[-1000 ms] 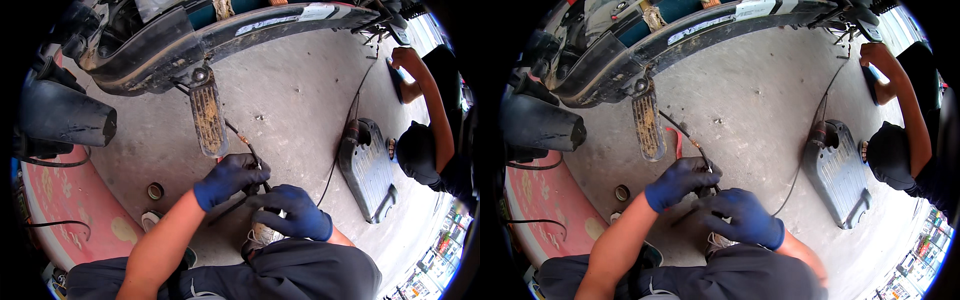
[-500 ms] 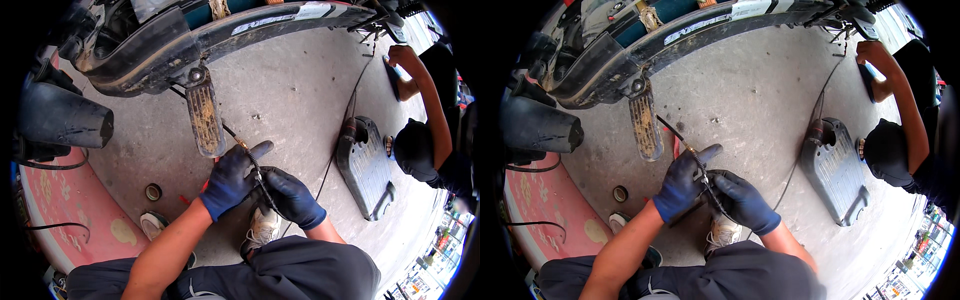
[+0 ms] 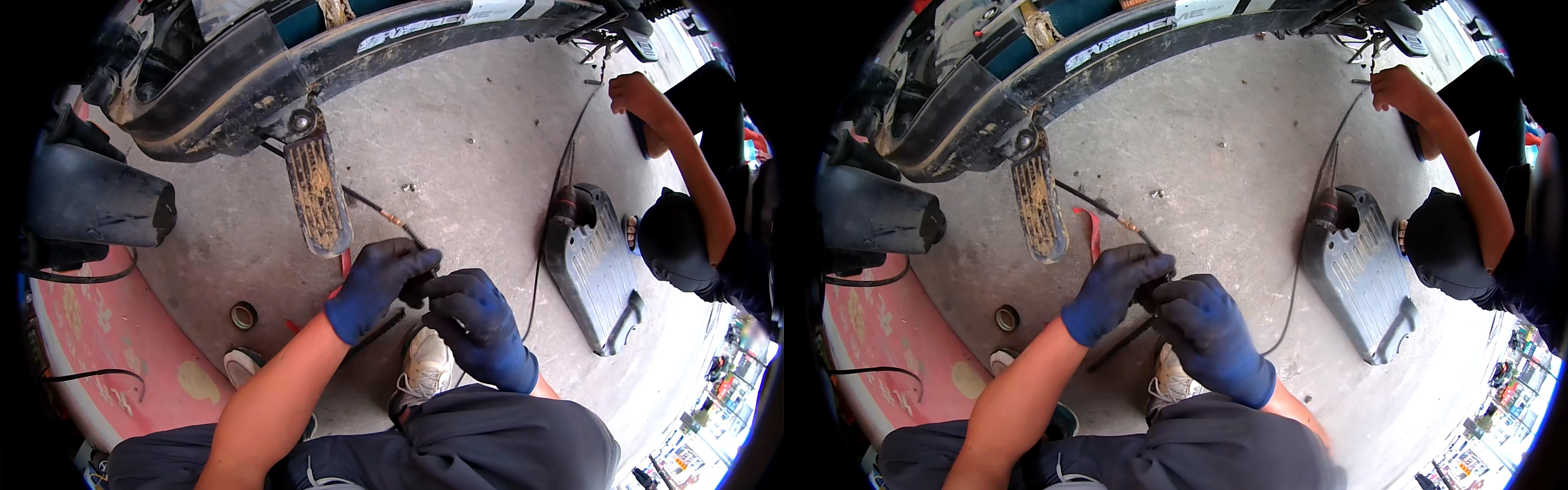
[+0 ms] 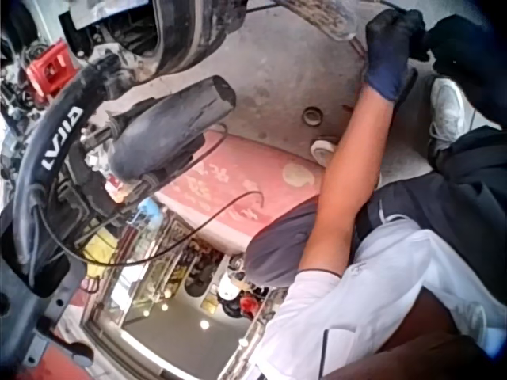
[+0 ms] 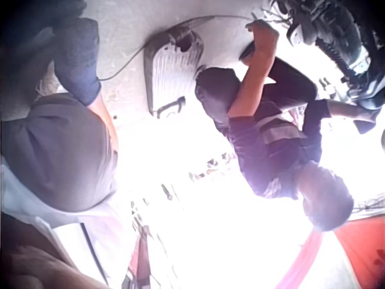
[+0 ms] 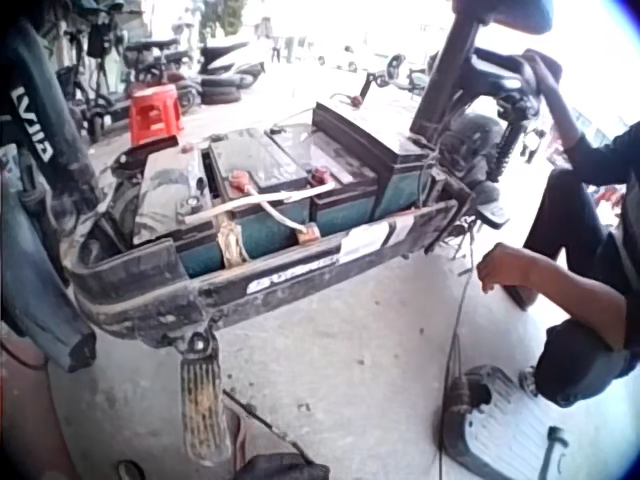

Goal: The person sits on the ground and repairs the wiring of an electric scooter. They use pliers to strip wire ends, wrap connections with red and black electrical tape, and secure the wires with a zip tie.

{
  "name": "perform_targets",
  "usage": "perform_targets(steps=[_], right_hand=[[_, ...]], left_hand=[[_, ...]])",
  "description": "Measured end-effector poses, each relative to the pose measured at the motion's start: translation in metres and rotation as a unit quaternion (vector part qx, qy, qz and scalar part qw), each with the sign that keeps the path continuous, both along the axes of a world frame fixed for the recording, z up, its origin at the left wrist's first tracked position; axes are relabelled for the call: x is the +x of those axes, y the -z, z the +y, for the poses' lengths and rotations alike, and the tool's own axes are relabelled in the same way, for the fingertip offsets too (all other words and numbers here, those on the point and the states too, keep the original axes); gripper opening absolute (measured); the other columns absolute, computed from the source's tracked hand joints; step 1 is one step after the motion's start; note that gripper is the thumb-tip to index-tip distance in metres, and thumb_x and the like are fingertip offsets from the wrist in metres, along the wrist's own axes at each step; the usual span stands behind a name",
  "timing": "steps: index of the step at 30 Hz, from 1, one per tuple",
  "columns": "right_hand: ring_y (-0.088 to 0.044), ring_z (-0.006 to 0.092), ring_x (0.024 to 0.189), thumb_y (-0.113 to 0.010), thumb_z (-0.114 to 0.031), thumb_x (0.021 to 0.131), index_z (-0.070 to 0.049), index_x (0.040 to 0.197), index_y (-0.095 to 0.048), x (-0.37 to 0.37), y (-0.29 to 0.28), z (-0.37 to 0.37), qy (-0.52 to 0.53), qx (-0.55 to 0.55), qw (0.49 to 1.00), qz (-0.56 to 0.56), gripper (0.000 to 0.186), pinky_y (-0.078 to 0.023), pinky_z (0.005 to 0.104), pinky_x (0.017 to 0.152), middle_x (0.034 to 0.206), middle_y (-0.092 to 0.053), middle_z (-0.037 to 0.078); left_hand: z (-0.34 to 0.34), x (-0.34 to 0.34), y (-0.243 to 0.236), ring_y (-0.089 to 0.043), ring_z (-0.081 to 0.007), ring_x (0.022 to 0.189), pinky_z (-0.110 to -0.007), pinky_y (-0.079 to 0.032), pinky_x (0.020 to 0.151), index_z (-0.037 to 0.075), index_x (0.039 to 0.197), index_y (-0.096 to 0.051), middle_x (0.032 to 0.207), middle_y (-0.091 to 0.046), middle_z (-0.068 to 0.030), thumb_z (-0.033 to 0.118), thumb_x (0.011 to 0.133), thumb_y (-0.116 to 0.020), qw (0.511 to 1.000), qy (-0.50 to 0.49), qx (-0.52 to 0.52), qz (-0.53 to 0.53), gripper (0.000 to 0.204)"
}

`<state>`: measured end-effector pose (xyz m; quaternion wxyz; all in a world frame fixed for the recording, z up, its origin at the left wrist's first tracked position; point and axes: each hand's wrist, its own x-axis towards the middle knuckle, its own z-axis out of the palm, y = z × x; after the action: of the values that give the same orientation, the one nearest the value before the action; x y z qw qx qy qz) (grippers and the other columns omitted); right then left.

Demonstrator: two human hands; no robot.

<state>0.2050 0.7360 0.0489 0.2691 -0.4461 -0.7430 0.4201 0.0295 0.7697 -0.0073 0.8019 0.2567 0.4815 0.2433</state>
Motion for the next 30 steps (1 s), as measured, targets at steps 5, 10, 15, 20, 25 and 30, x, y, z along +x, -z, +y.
perform_targets(steps=[5, 10, 15, 20, 25, 30], right_hand=[[-0.062, 0.0210, 0.089, -0.068, -0.005, 0.083, -0.005, 0.116, -0.063, 0.000, -0.019, 0.009, -0.069, -0.032, 0.997, 0.006, 0.033, -0.050, 0.0312, 0.080, 0.100, -0.065, 0.008], [-0.059, 0.0095, 0.074, -0.054, -0.015, 0.099, 0.001, 0.127, -0.054, 0.010, 0.012, 0.005, 0.239, -0.395, 0.881, 0.102, 0.033, -0.050, 0.0239, 0.069, 0.089, -0.065, 0.005], [-0.051, 0.0059, 0.056, -0.052, -0.022, 0.100, -0.001, 0.142, -0.043, 0.003, -0.014, 0.012, 0.137, -0.573, 0.785, 0.192, 0.047, -0.041, 0.0219, 0.047, 0.079, -0.057, 0.000], [-0.054, 0.0064, 0.068, -0.051, -0.022, 0.101, 0.002, 0.147, -0.033, 0.002, 0.008, 0.005, 0.177, -0.561, 0.749, 0.307, 0.055, -0.045, 0.0222, 0.061, 0.081, -0.058, 0.000], [-0.059, 0.0094, 0.082, -0.054, -0.022, 0.101, 0.001, 0.134, -0.051, 0.007, 0.029, 0.007, 0.049, -0.548, 0.814, 0.186, 0.041, -0.049, 0.0249, 0.075, 0.091, -0.065, 0.002], [-0.061, 0.0091, 0.080, -0.057, -0.017, 0.099, 0.001, 0.104, -0.064, 0.000, 0.034, 0.005, 0.011, -0.539, 0.818, 0.201, 0.019, -0.050, 0.0249, 0.074, 0.089, -0.067, 0.003]], left_hand=[[0.011, -0.002, 0.003, -0.060, -0.0094, 0.071, -0.024, -0.048, 0.063, 0.001, 0.095, -0.064, 0.082, -0.065, -0.0039, 0.028, 0.091, -0.066, 0.999, 0.008, -0.032, 0.009, 0.027], [0.000, -0.025, -0.015, -0.065, -0.0127, 0.088, -0.028, -0.054, 0.079, -0.004, 0.114, -0.063, 0.095, -0.068, -0.0067, 0.004, 0.084, -0.068, 0.993, 0.041, -0.011, -0.112, 0.031], [-0.016, -0.013, 0.006, -0.062, -0.0135, 0.102, -0.028, -0.053, 0.084, -0.001, 0.117, -0.064, 0.113, -0.064, -0.0134, -0.002, 0.085, -0.062, 0.996, 0.033, 0.083, 0.005, 0.033], [-0.024, 0.015, 0.012, -0.063, -0.0297, 0.087, -0.040, -0.052, 0.076, 0.019, 0.140, -0.049, 0.098, -0.061, -0.0155, 0.007, 0.081, -0.064, 0.879, 0.039, 0.411, 0.237, 0.062], [-0.011, -0.003, -0.011, -0.060, -0.0374, 0.089, -0.047, -0.050, 0.077, 0.025, 0.150, -0.031, 0.098, -0.055, -0.0182, 0.022, 0.087, -0.060, 0.769, 0.312, 0.383, 0.405, 0.070], [-0.008, -0.020, -0.018, -0.060, -0.0374, 0.094, -0.047, -0.049, 0.083, 0.017, 0.151, -0.029, 0.108, -0.055, -0.0197, 0.023, 0.084, -0.064, 0.758, 0.345, 0.456, 0.314, 0.076]])
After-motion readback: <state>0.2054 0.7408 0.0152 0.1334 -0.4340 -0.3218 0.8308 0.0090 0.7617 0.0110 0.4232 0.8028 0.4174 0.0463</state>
